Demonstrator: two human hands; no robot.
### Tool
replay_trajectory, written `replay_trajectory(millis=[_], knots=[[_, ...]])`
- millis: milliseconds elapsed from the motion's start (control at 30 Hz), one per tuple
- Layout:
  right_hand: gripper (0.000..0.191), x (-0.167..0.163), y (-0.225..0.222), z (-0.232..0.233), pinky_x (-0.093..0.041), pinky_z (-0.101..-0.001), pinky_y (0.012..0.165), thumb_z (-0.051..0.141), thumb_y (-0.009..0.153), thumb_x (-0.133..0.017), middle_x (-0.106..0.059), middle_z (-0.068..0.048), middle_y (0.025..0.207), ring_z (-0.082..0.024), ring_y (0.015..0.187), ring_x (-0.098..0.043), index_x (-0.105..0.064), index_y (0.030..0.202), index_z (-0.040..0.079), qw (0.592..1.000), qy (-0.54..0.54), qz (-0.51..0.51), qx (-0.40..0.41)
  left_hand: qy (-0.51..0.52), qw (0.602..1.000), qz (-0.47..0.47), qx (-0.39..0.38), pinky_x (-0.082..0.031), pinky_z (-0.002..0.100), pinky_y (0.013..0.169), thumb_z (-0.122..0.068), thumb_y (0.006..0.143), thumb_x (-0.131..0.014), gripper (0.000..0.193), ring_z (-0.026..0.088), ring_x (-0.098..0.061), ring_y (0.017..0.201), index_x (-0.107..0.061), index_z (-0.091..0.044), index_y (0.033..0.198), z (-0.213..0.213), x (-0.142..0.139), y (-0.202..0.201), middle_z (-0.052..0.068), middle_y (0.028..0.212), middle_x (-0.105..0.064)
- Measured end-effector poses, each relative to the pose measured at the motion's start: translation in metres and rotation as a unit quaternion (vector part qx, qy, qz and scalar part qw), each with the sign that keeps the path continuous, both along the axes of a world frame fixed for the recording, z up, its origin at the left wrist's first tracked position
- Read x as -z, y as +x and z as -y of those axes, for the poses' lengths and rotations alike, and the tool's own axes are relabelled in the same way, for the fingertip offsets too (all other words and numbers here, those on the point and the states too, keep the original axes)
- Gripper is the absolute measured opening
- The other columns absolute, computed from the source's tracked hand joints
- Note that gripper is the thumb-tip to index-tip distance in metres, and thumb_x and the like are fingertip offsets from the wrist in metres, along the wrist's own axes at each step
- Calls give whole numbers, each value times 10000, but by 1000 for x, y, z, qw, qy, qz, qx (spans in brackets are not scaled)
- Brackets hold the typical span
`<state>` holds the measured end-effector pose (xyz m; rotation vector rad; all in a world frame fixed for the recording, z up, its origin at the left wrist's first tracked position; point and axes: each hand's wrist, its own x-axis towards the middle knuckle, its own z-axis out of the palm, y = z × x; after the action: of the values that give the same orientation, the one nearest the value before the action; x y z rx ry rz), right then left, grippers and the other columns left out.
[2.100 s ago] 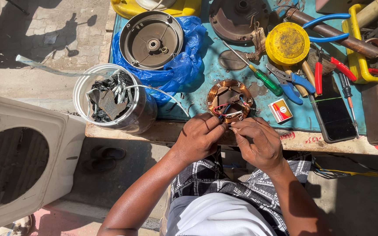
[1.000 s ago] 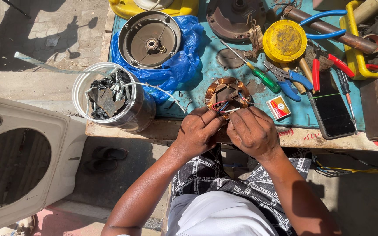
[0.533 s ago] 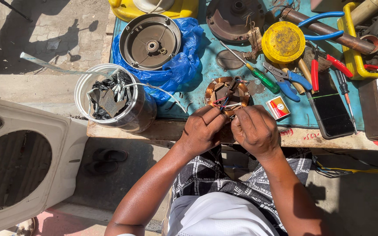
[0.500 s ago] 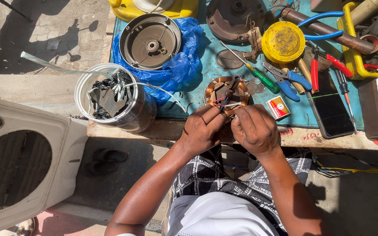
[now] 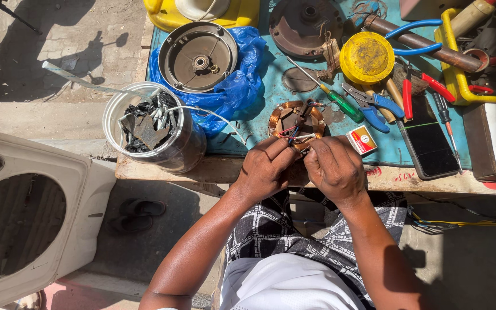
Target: The person sits at an outdoor workbench repairing an electric fan motor. They handle the copper-wound stator, cut and trim wire with pliers, place insulating pieces from a jar into the stator slots, and press components into place by hand.
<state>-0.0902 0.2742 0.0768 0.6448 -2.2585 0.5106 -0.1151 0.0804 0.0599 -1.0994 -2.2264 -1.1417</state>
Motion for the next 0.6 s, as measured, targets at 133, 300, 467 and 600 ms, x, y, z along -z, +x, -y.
replay_trajectory(millis=[133,300,467,600], knots=[[177,4,0,-1,-572,-398,757,-57,871,-700,-680,-155,937,-313,842,-697,-656,1039,-25,1000,-30,5,3,9,1000,-9,3,-553,435,749,3,658,-732,441,331,-648,919,-632,-41,1086,-1,3,-1,101,1048,-623],[264,4,4,-13,-564,-309,816,-32,935,-696,-699,-125,1089,-210,946,-696,-672,1195,9,964,-226,113,-79,6,1000,-8,-10,-545,432,719,-33,772,-772,321,311,-653,900,-629,-55,1059,0,5,0,89,990,-613],[404,1,8,-20,-545,-257,734,23,880,-777,-699,-105,1158,-140,932,-689,-665,1268,16,943,-237,203,-119,16,1000,-5,-5,-548,434,724,-34,775,-757,313,321,-655,896,-633,-44,1061,0,3,0,105,975,-623],[250,4,6,-16,-553,-272,721,61,915,-780,-725,-101,1073,-167,889,-691,-715,1152,18,953,-210,201,-85,17,1000,6,1,-548,437,727,-35,764,-756,339,331,-653,895,-641,-39,1083,0,2,-1,112,971,-627]])
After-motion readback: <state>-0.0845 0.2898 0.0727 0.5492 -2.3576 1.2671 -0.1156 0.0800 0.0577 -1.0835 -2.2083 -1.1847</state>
